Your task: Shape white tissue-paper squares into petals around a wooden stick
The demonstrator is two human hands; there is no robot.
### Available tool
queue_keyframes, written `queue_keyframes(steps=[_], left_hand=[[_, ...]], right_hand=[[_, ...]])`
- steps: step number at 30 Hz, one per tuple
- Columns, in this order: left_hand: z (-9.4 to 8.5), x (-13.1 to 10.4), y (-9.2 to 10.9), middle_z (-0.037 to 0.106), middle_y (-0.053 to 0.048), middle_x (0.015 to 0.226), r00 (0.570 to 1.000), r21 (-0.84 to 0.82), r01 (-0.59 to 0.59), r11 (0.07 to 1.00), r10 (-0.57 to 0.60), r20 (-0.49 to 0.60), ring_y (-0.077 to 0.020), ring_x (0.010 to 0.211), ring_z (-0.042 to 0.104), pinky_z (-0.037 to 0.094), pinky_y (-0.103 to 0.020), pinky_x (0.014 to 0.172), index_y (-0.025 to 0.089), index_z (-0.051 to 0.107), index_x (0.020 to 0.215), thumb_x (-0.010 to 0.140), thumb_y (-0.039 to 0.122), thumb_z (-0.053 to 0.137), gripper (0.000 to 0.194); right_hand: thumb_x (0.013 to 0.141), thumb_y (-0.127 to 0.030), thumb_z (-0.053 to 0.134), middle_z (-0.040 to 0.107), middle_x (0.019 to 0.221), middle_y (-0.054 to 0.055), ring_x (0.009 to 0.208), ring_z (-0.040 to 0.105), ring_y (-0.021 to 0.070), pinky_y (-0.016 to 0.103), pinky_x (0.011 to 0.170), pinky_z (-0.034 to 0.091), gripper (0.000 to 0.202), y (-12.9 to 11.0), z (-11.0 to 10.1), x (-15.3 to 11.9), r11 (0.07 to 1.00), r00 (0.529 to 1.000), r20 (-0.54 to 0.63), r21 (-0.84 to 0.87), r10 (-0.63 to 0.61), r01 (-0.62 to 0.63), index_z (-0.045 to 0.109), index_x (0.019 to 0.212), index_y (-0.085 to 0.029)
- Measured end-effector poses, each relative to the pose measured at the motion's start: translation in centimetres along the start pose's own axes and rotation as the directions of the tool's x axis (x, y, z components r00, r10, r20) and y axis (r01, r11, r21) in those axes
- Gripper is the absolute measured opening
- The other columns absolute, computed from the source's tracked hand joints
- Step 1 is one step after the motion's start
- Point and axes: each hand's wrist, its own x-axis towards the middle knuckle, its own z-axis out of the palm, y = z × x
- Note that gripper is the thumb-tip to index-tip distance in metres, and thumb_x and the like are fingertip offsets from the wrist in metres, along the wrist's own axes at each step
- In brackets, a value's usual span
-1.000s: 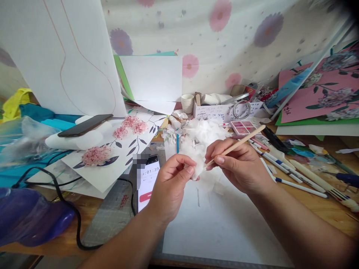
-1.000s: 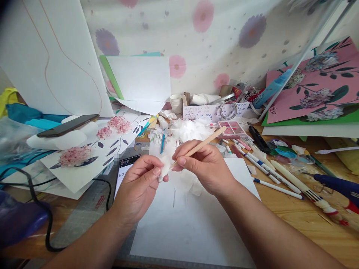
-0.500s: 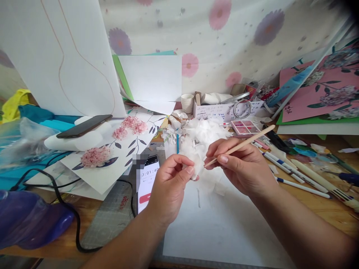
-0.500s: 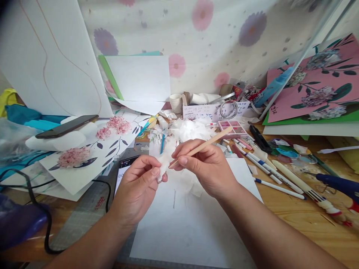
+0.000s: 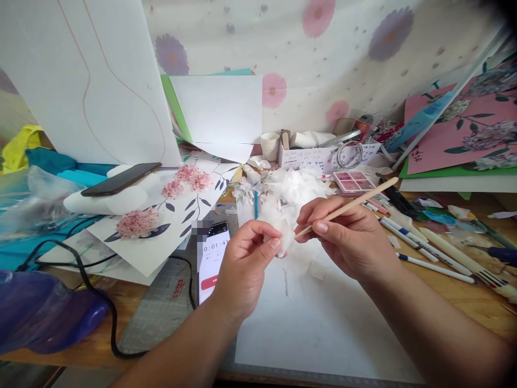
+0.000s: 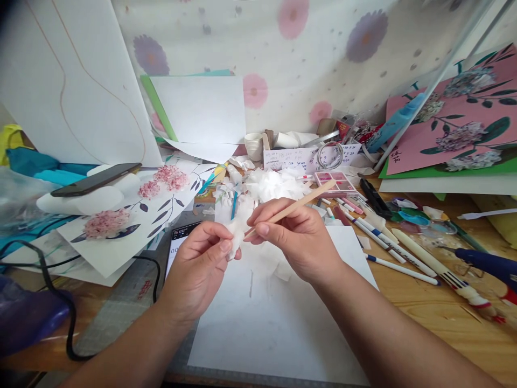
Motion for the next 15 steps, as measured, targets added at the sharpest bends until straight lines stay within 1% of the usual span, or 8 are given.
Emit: queue_keyframes(steps=[5,15], left_hand=[[-0.07,-0.02,-0.08,0.059,0.003,0.075,1.0,0.022,0.004,1.0,-0.004,0.006,-0.0109,0.072,0.053,0.041,-0.025,0.07,0.023,0.065,0.084,0.085,0.02,0.067,0.003],[-0.05,-0.09,0.0,0.059,0.004,0.073,1.0,0.031,-0.012,0.999,0.011,0.02,-0.0107,0.071,0.053,0.041,-0.025,0.07,0.023,0.066,0.083,0.084,0.019,0.067,0.004]], right_hand=[[0.079,-0.017,0.074,0.068,0.085,0.003,0.073,0.068,0.0132,0.025,0.066,0.059,0.003,0.06,0.01,-0.01,1.0,1.0,-0.005,-0.011,0.004,-0.004,0.074,0.079,-0.019],[0.079,-0.018,0.074,0.067,0.084,0.003,0.072,0.068,0.0131,0.024,0.065,0.06,0.002,-0.08,0.09,-0.04,1.0,1.0,-0.007,-0.019,-0.004,0.004,0.074,0.079,-0.02]])
